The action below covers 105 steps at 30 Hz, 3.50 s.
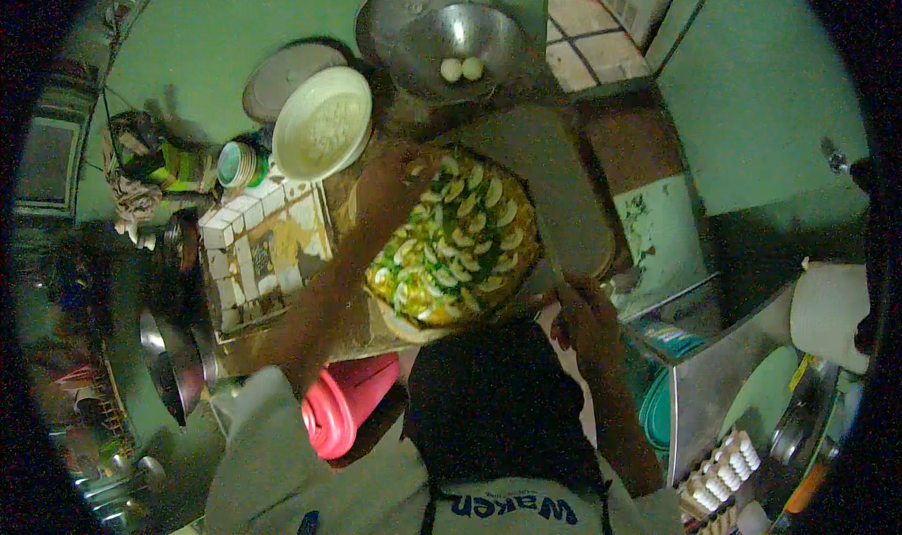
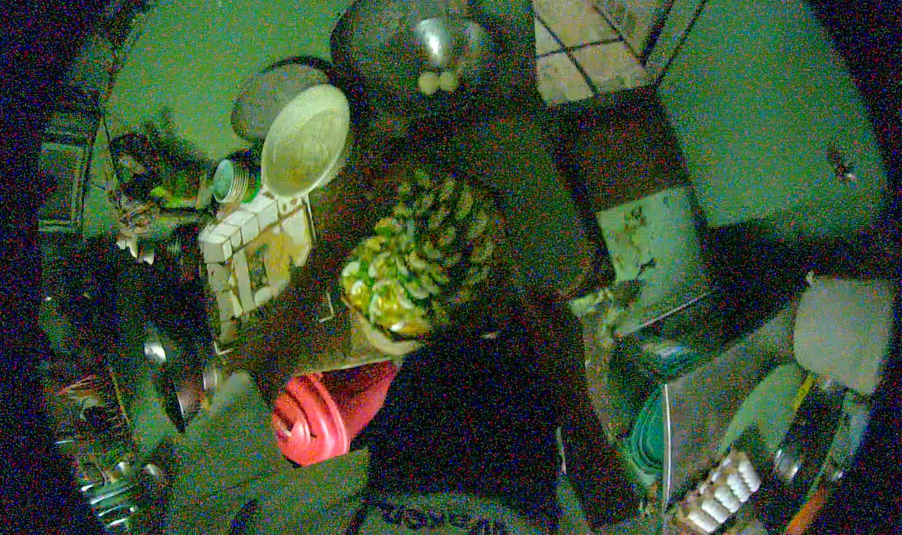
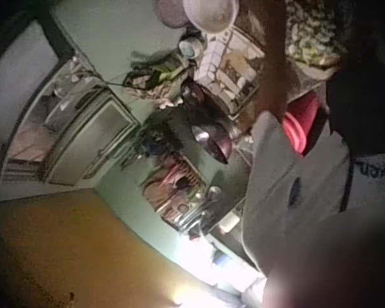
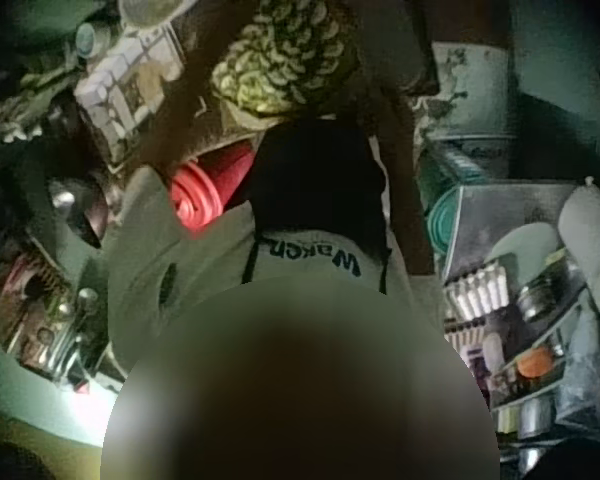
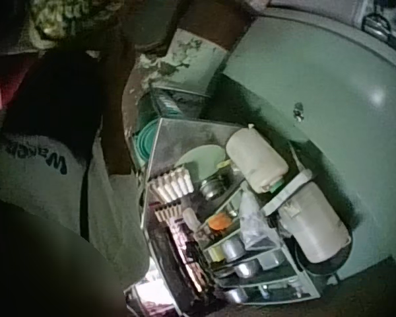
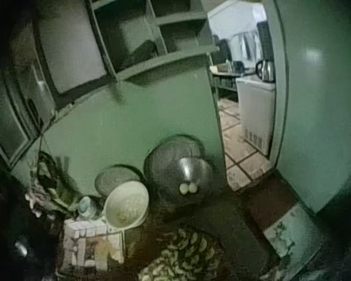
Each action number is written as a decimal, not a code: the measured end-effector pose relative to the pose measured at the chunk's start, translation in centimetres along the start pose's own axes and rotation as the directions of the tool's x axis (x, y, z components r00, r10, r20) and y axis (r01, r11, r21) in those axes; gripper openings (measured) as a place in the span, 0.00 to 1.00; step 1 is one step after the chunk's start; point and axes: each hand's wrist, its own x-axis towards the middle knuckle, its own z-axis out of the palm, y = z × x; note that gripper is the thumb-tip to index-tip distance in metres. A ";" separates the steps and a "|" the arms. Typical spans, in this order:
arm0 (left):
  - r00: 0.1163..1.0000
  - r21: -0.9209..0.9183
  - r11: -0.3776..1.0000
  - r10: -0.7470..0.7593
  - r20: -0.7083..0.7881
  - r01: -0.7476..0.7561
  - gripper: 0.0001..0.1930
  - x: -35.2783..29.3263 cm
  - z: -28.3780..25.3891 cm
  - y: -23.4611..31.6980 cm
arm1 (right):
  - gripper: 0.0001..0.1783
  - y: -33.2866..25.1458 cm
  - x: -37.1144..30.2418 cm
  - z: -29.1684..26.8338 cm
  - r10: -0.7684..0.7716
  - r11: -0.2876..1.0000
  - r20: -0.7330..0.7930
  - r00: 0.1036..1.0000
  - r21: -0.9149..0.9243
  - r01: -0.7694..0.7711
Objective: The person transfers yellow noodles from a large pot to a tray, then blanches chopped green vegetables in boiling water and places them on the noodles. Finally, the person peels and slices hard-boiled eggs, arranging the slices over the vegetables and noodles.
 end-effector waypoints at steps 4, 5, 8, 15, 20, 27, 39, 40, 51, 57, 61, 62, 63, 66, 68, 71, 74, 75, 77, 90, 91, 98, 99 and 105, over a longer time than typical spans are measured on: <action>0.970 0.146 0.964 0.233 -0.062 -0.222 0.14 15.5 4.0 -3.0 | 0.20 1.3 -0.7 -2.6 -0.054 0.998 -0.084 0.995 -0.028 0.052; 0.981 0.168 0.970 0.157 0.111 -0.174 0.15 18.0 5.3 -4.1 | 0.20 1.6 -0.9 -3.2 -0.050 0.997 -0.107 0.993 -0.056 0.044; 0.954 0.224 0.953 0.140 0.265 -0.202 0.18 22.4 9.6 -6.8 | 0.20 2.5 -1.7 -5.1 0.018 0.997 -0.158 0.987 -0.069 -0.029; 0.934 0.222 0.911 0.356 0.005 -0.348 0.23 25.3 18.3 -9.9 | 0.21 4.1 -2.7 -7.6 -0.005 0.994 -0.251 0.968 -0.104 -0.022; 0.979 -0.264 0.963 -0.003 0.205 0.058 0.21 20.1 10.8 -7.6 | 0.19 2.3 -2.0 -7.1 -0.143 0.888 -0.167 0.976 -0.456 0.053; 0.961 -0.951 0.150 -0.111 0.255 0.270 0.19 0.7 0.9 2.1 | 0.15 -0.2 1.0 2.3 -0.261 0.933 0.089 0.961 -0.232 0.275; 0.931 -0.966 -0.107 -0.262 0.254 0.234 0.26 -11.9 -3.4 1.0 | 0.15 4.9 0.0 14.3 -0.508 0.157 0.516 0.689 -0.732 0.663; 0.945 -0.972 -0.111 -0.233 0.229 0.208 0.25 -12.1 -3.6 0.4 | 0.15 5.3 0.1 14.9 -0.554 -0.010 0.584 0.593 -0.717 0.697; 0.850 -0.935 -0.189 -0.393 0.352 0.299 0.22 -16.3 -4.1 -5.2 | 0.19 10.3 3.8 21.0 -0.362 0.193 0.403 0.841 -0.850 0.491; 0.865 -0.868 -0.463 -0.348 0.363 0.178 0.23 -19.2 -3.2 -6.0 | 0.28 10.0 1.8 23.6 -0.136 0.002 0.406 0.904 -0.912 0.410; 0.785 -0.774 -0.559 -0.318 0.532 0.297 0.24 -20.2 -2.8 -6.9 | 0.28 8.3 -3.6 26.1 -0.459 0.315 0.252 0.852 -0.851 0.421; 0.771 -0.753 -0.577 -0.306 0.558 0.316 0.24 -20.0 -2.7 -7.0 | 0.27 7.8 -4.7 26.2 -0.516 0.391 0.205 0.831 -0.807 0.442; 0.758 -0.733 -0.592 -0.293 0.583 0.335 0.24 -19.6 -2.6 -7.2 | 0.25 6.8 -5.0 25.3 -0.492 0.410 0.214 0.844 -0.798 0.441; 0.792 -0.741 -0.545 -0.209 0.574 0.393 0.21 -18.3 -2.6 -6.7 | 0.20 4.3 -5.1 21.2 -0.424 0.472 0.241 0.873 -0.764 0.440; 0.782 -0.751 -0.497 -0.203 0.589 0.435 0.20 -17.8 -2.9 -5.5 | 0.18 4.1 -5.1 19.4 -0.382 0.504 0.226 0.896 -0.762 0.407; 0.698 -0.743 -0.431 -0.295 0.652 0.512 0.18 -17.5 -2.6 -3.5 | 0.15 5.0 -4.8 17.8 -0.370 0.512 0.212 0.905 -0.766 0.389; 0.676 -0.756 -0.357 -0.343 0.652 0.548 0.18 -16.9 -1.6 -2.4 | 0.15 6.0 -3.8 16.6 -0.450 0.496 0.269 0.852 -0.718 0.488; 0.685 -0.768 -0.369 -0.354 0.637 0.524 0.19 -16.8 -1.3 -2.1 | 0.15 6.1 -3.6 16.2 -0.446 0.508 0.269 0.854 -0.709 0.489; 0.688 -0.778 -0.376 -0.370 0.624 0.504 0.19 -16.4 -0.9 -1.8 | 0.14 6.1 -2.9 15.4 -0.439 0.508 0.277 0.855 -0.708 0.490; 0.596 -0.763 -0.350 -0.478 0.645 0.544 0.20 -13.8 -0.8 -2.4 | 0.18 6.1 4.4 14.2 -0.488 0.516 0.347 0.801 -0.625 0.586; 0.614 -0.782 -0.327 -0.487 0.620 0.530 0.19 -13.5 -0.6 -2.5 | 0.19 5.7 4.7 14.4 -0.491 0.521 0.332 0.805 -0.629 0.577; 0.617 -0.785 -0.273 -0.497 0.610 0.556 0.19 -12.8 -0.8 -1.8 | 0.21 3.3 1.9 14.6 -0.042 0.846 0.250 0.967 -0.506 0.168; 0.596 -0.766 -0.268 -0.500 0.629 0.584 0.19 -12.8 -0.8 -1.9 | 0.20 3.5 1.7 14.4 -0.090 0.829 0.256 0.962 -0.517 0.215; 0.560 -0.697 -0.297 -0.431 0.708 0.653 0.20 -11.7 0.7 -4.2 | 0.18 6.4 3.9 14.0 -0.263 0.780 0.206 0.943 -0.530 0.333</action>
